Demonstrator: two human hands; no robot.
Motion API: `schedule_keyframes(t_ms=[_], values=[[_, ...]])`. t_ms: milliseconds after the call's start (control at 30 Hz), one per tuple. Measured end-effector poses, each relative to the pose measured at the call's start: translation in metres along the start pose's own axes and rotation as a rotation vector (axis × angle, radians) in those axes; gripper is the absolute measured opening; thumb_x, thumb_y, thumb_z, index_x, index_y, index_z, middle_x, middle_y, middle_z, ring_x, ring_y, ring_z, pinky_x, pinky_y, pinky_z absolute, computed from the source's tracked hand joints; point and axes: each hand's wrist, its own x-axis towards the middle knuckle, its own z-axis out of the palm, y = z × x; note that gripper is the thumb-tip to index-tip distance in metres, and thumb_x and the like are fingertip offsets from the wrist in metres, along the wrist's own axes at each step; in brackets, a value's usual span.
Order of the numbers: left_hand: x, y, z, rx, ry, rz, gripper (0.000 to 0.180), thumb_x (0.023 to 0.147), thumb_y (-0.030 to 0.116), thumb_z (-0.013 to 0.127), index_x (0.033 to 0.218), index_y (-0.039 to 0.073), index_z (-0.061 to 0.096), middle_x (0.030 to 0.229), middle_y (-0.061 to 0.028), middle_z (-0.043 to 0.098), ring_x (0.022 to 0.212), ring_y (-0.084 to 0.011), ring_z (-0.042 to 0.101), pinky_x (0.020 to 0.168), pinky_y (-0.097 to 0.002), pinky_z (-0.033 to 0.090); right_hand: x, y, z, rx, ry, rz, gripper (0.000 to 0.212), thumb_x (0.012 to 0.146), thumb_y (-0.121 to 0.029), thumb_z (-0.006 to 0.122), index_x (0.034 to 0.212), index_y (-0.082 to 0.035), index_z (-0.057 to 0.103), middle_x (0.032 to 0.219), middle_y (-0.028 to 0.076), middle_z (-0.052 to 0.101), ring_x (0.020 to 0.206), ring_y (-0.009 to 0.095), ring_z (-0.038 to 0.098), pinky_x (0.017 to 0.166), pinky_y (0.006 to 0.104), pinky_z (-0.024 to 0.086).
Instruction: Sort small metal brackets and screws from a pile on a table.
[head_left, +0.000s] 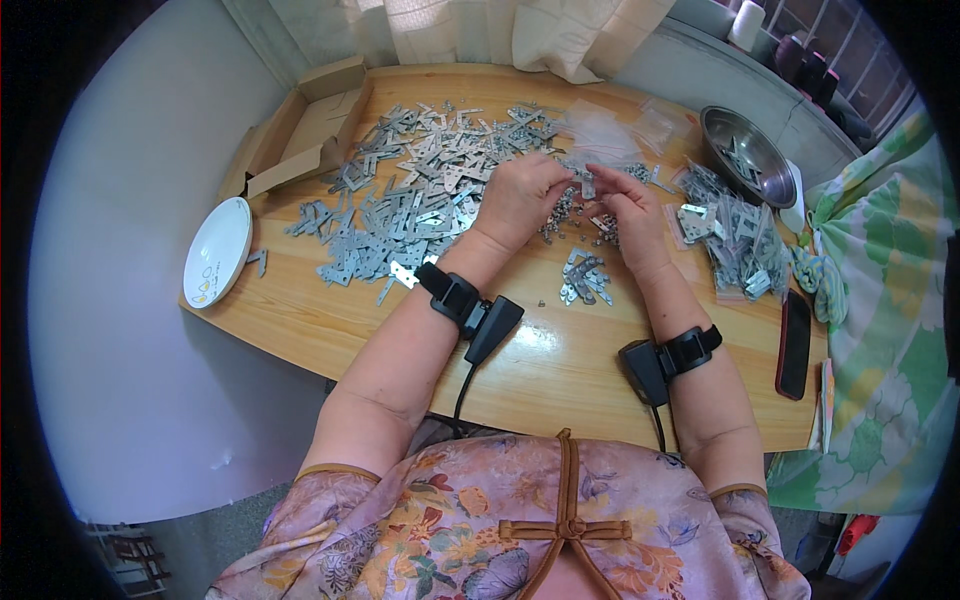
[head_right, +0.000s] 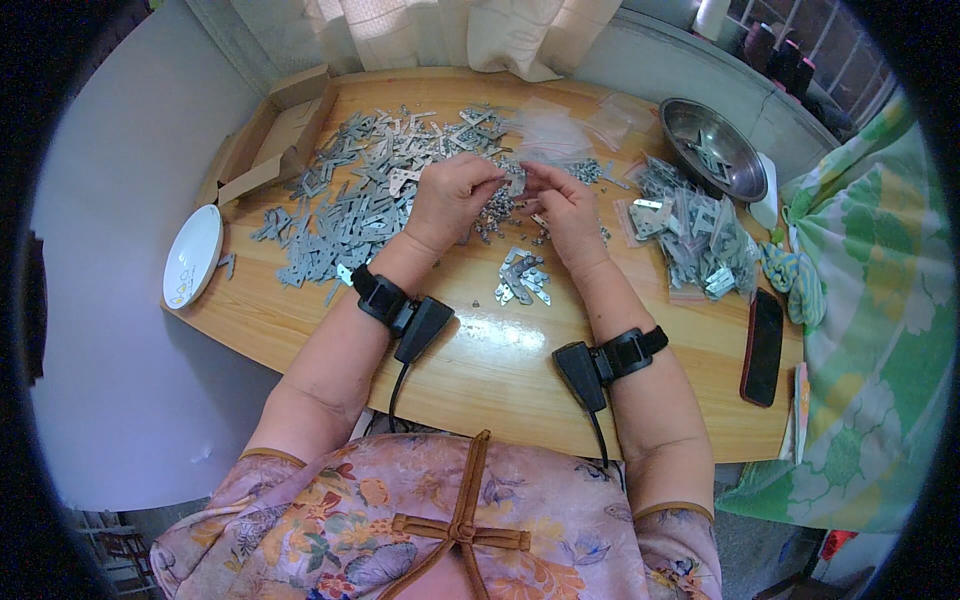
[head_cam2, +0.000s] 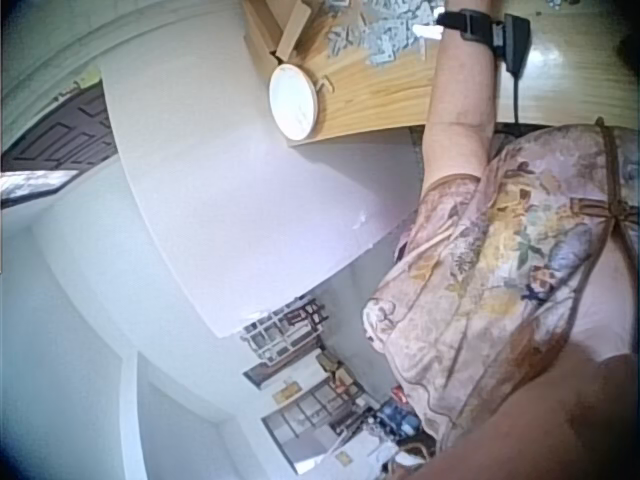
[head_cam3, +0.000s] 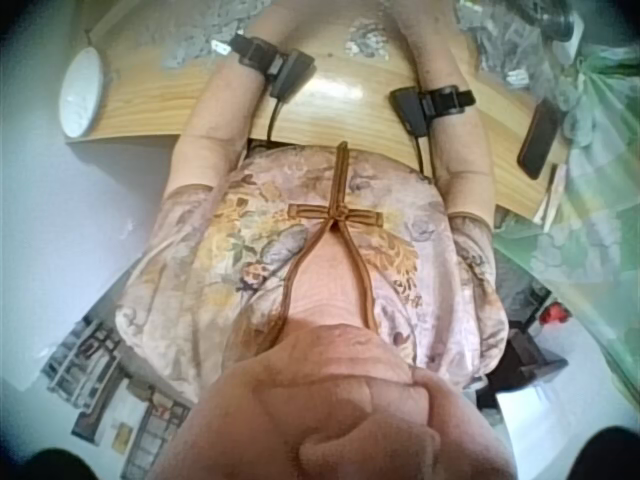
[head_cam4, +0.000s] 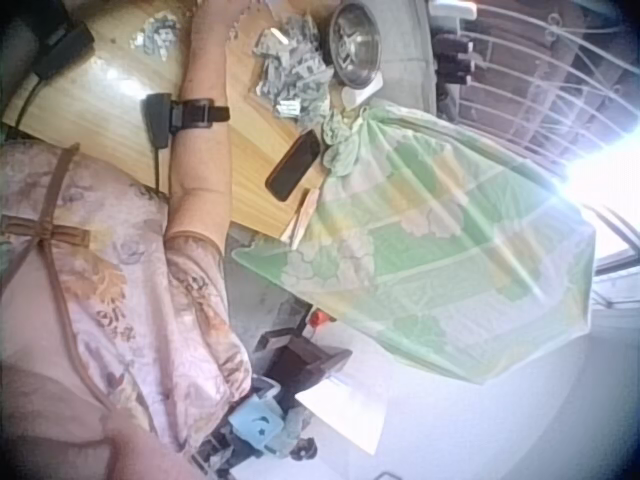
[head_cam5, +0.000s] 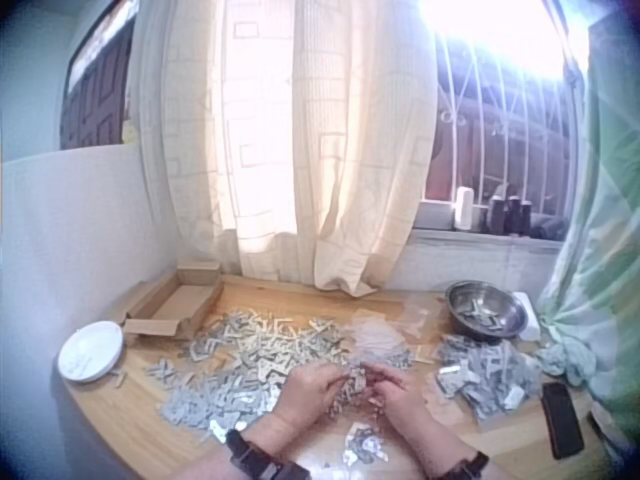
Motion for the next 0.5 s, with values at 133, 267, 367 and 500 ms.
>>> schedule_keyframes(t_ms=[133,267,367,500], values=[[0.0002,0.0017,0.0002,0.013,0.059,0.058,0.006,0.070,0.008,0.066,0.074,0.006,0.062,0.074,-0.0099,0.061,0.066,-0.0250,0.060,0.058,-0.0312,0.048,0.0002,-0.0045,-0.0020,0.004,0.014,0.146,0.020,0.086,-0.014,0.049,0.097,0.000,0.058,0.079,0.005,0.059,0.066,0.010,0.057,0.051,0.0205,0.045],[-0.0014,0.0009,0.0047,-0.014,0.048,0.054,0.007,0.069,0.007,0.066,0.075,0.006,0.062,0.073,-0.0093,0.060,0.066,-0.0254,0.059,0.058,-0.0314,0.048,0.0025,0.0024,-0.0062,0.045,-0.016,0.141,0.021,0.086,-0.020,0.053,0.090,0.000,0.058,0.074,0.003,0.058,0.057,0.009,0.054,0.045,0.0191,0.042],[-0.0040,-0.0026,0.0067,-0.013,0.019,0.017,0.008,0.069,0.007,0.065,0.076,0.006,0.062,0.073,-0.0094,0.060,0.066,-0.0259,0.059,0.059,-0.0313,0.048,0.0029,-0.0008,-0.0035,0.092,0.029,0.113,0.020,0.085,-0.018,0.055,0.093,0.000,0.058,0.072,0.003,0.058,0.054,0.008,0.053,0.045,0.0187,0.042],[-0.0029,-0.0016,0.0062,0.012,-0.011,0.028,0.010,0.069,0.004,0.063,0.080,0.005,0.063,0.074,-0.0110,0.060,0.066,-0.0253,0.059,0.059,-0.0306,0.048,0.0041,-0.0031,-0.0011,0.044,0.011,0.158,0.018,0.084,-0.014,0.057,0.095,0.000,0.057,0.070,0.003,0.058,0.054,0.008,0.053,0.044,0.0184,0.042]])
